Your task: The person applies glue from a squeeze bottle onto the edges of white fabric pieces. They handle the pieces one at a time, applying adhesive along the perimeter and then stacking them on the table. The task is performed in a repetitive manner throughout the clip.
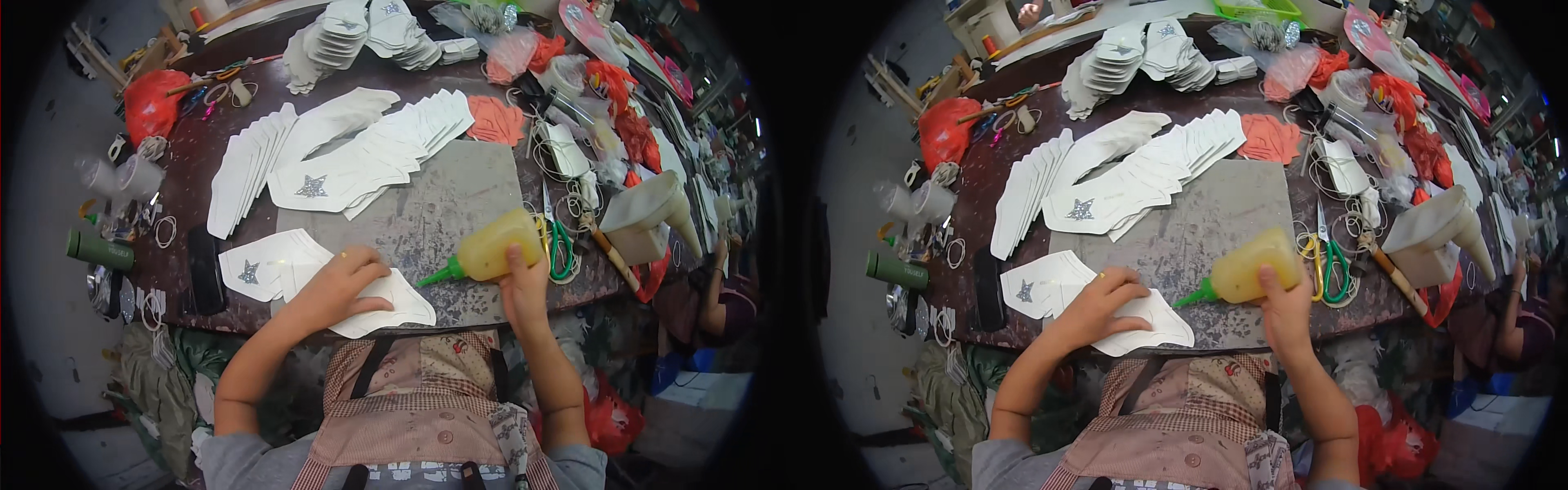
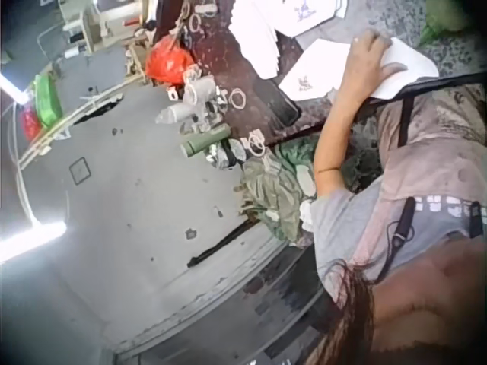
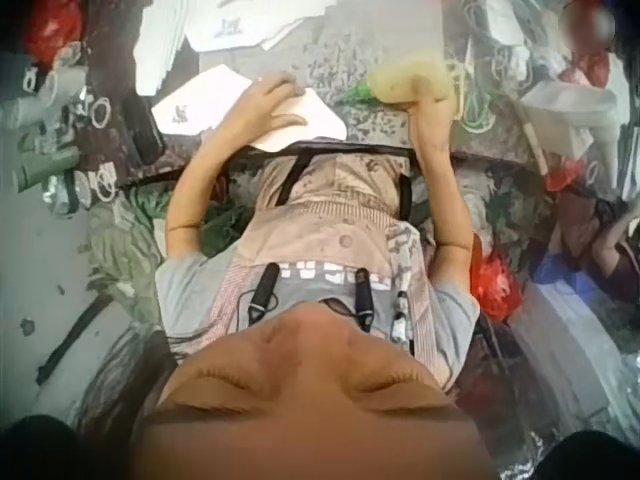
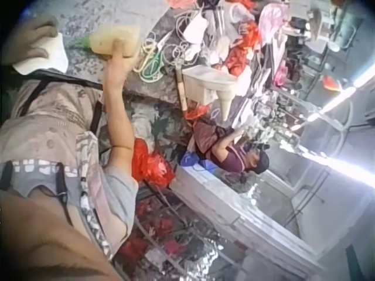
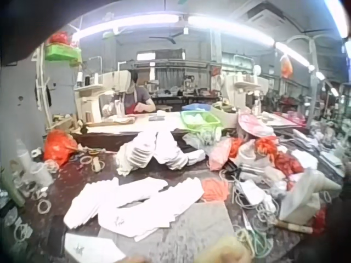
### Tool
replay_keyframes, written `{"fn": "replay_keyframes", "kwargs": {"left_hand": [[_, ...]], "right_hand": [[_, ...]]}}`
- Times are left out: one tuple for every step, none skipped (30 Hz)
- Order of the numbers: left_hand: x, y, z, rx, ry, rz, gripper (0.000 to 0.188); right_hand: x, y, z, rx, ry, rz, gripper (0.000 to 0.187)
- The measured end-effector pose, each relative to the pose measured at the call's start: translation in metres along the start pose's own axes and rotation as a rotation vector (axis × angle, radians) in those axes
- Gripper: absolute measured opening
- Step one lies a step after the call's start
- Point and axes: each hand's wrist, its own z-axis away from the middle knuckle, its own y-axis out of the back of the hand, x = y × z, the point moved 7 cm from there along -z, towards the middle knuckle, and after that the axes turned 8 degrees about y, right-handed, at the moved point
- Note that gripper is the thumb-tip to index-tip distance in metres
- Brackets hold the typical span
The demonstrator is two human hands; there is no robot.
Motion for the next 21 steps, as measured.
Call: {"fn": "replay_keyframes", "kwargs": {"left_hand": [[0.0, 0.0, -0.002, 0.01, 0.009, -0.005, 0.055], [0.001, 0.0, -0.004, 0.022, 0.019, -0.011, 0.055], [0.002, 0.001, -0.004, 0.036, 0.036, -0.019, 0.055], [0.002, 0.001, -0.004, 0.033, 0.036, -0.014, 0.054], [0.002, 0.001, -0.005, 0.03, 0.037, -0.009, 0.054], [0.001, 0.001, -0.004, 0.031, 0.042, -0.009, 0.053], [0.001, 0.001, -0.004, 0.033, 0.049, -0.009, 0.053], [0.0, 0.001, -0.003, 0.036, 0.055, -0.01, 0.053], [0.0, 0.001, -0.004, 0.035, 0.058, -0.011, 0.053], [-0.002, 0.0, -0.004, 0.029, 0.077, -0.001, 0.053], [-0.004, 0.0, -0.004, 0.022, 0.095, 0.008, 0.054], [-0.005, -0.001, -0.005, 0.016, 0.112, 0.016, 0.056], [-0.006, -0.001, -0.004, 0.014, 0.114, 0.017, 0.056], [-0.007, -0.001, -0.004, 0.011, 0.115, 0.019, 0.056], [-0.007, -0.002, -0.004, 0.01, 0.116, 0.02, 0.056], [-0.008, -0.002, -0.004, 0.01, 0.119, 0.02, 0.056], [-0.008, -0.002, -0.004, 0.009, 0.121, 0.02, 0.056], [-0.008, -0.002, -0.004, 0.009, 0.123, 0.02, 0.056], [-0.008, -0.002, -0.004, 0.007, 0.121, 0.017, 0.057], [-0.008, -0.003, -0.004, 0.005, 0.119, 0.015, 0.057], [-0.008, -0.003, -0.005, 0.003, 0.117, 0.012, 0.057]], "right_hand": [[0.004, -0.005, -0.004, -0.018, -0.01, 0.066, 0.04], [0.008, -0.01, -0.009, -0.014, -0.048, 0.06, 0.04], [0.009, -0.016, -0.013, -0.022, -0.061, 0.081, 0.04], [0.01, -0.021, -0.017, -0.03, -0.075, 0.101, 0.041], [0.011, -0.026, -0.02, -0.04, -0.088, 0.122, 0.041], [0.013, -0.029, -0.023, -0.045, -0.097, 0.122, 0.042], [0.015, -0.032, -0.025, -0.05, -0.106, 0.122, 0.042], [0.016, -0.035, -0.026, -0.055, -0.113, 0.122, 0.043], [0.017, -0.036, -0.027, -0.054, -0.114, 0.131, 0.044], [0.017, -0.037, -0.028, -0.053, -0.115, 0.139, 0.046], [0.018, -0.038, -0.028, -0.051, -0.114, 0.148, 0.047], [0.019, -0.038, -0.028, -0.056, -0.11, 0.156, 0.048], [0.019, -0.038, -0.029, -0.06, -0.105, 0.164, 0.049], [0.019, -0.037, -0.028, -0.063, -0.1, 0.172, 0.05], [0.018, -0.038, -0.028, -0.067, -0.103, 0.179, 0.051], [0.016, -0.038, -0.027, -0.07, -0.107, 0.185, 0.051], [0.015, -0.038, -0.026, -0.072, -0.11, 0.192, 0.052], [0.014, -0.037, -0.026, -0.076, -0.106, 0.206, 0.052], [0.014, -0.034, -0.024, -0.08, -0.103, 0.22, 0.052], [0.013, -0.031, -0.023, -0.083, -0.099, 0.235, 0.052], [0.011, -0.029, -0.021, -0.086, -0.099, 0.245, 0.052]]}}
